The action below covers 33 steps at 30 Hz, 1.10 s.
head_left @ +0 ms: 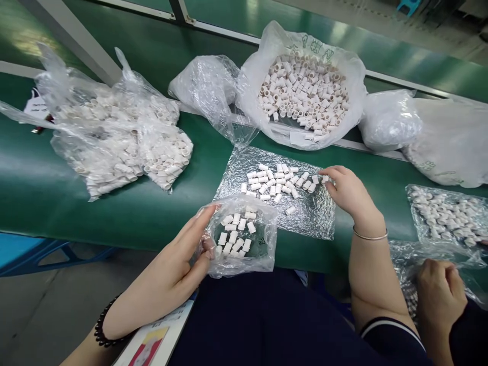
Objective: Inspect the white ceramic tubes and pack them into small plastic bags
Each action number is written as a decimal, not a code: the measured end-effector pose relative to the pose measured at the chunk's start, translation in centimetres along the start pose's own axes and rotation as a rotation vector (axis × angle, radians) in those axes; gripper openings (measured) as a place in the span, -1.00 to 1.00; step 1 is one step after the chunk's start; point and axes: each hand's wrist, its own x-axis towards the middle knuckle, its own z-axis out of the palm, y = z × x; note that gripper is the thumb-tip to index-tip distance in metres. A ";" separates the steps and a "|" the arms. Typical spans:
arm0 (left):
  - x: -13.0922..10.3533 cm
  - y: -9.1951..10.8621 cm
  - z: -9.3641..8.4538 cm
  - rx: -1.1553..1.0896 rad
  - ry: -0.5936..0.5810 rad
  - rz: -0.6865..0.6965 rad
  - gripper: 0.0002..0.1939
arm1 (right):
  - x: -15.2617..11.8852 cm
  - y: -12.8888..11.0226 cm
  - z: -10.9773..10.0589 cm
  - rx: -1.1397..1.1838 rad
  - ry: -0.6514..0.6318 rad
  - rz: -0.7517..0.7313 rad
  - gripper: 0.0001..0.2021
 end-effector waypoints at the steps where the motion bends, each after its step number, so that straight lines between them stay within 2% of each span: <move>1: 0.1 0.0 0.0 -0.007 -0.007 -0.002 -0.32 | 0.4 1.2 0.5 -0.054 -0.051 -0.009 -0.61; 3: 0.4 0.2 0.0 -0.026 -0.018 -0.009 -0.33 | 0.8 2.7 1.6 -0.100 -0.110 -0.056 -0.56; 6: 0.5 0.6 -0.1 -0.043 -0.032 -0.010 -0.33 | 1.1 3.3 2.9 -0.063 -0.110 -0.084 -0.61; 9: 0.6 0.7 -0.2 -0.050 -0.038 -0.036 -0.34 | 0.8 3.1 3.0 0.074 -0.040 0.004 -0.71; 11: 0.6 0.5 -0.2 -0.061 -0.041 -0.044 -0.35 | 0.0 2.9 2.7 0.297 0.077 0.122 -0.72; 14: 0.8 0.1 0.0 -0.085 -0.048 -0.022 -0.35 | -1.7 2.3 2.6 0.802 0.206 0.259 -0.65; 16: 0.9 -0.1 0.1 -0.104 -0.056 -0.014 -0.35 | -2.8 1.9 2.9 1.073 0.176 0.310 -0.65; 18: 1.1 0.0 0.2 -0.120 -0.076 -0.019 -0.35 | -3.6 1.5 3.5 1.224 0.122 0.376 -0.64; 21: 1.1 0.2 0.0 -0.115 -0.095 -0.027 -0.34 | -4.3 0.7 4.3 1.296 0.084 0.420 -0.54; 26: 1.0 0.4 -0.1 -0.093 -0.098 -0.031 -0.34 | -4.9 -0.7 4.4 1.311 0.046 0.351 -0.39; 29: 0.9 0.4 0.0 -0.078 -0.083 -0.021 -0.35 | -5.2 -1.3 4.0 1.448 0.064 0.385 -0.48; 33: 0.8 0.6 0.1 -0.086 -0.081 -0.027 -0.34 | -5.7 -2.0 3.8 1.623 0.099 0.438 -0.74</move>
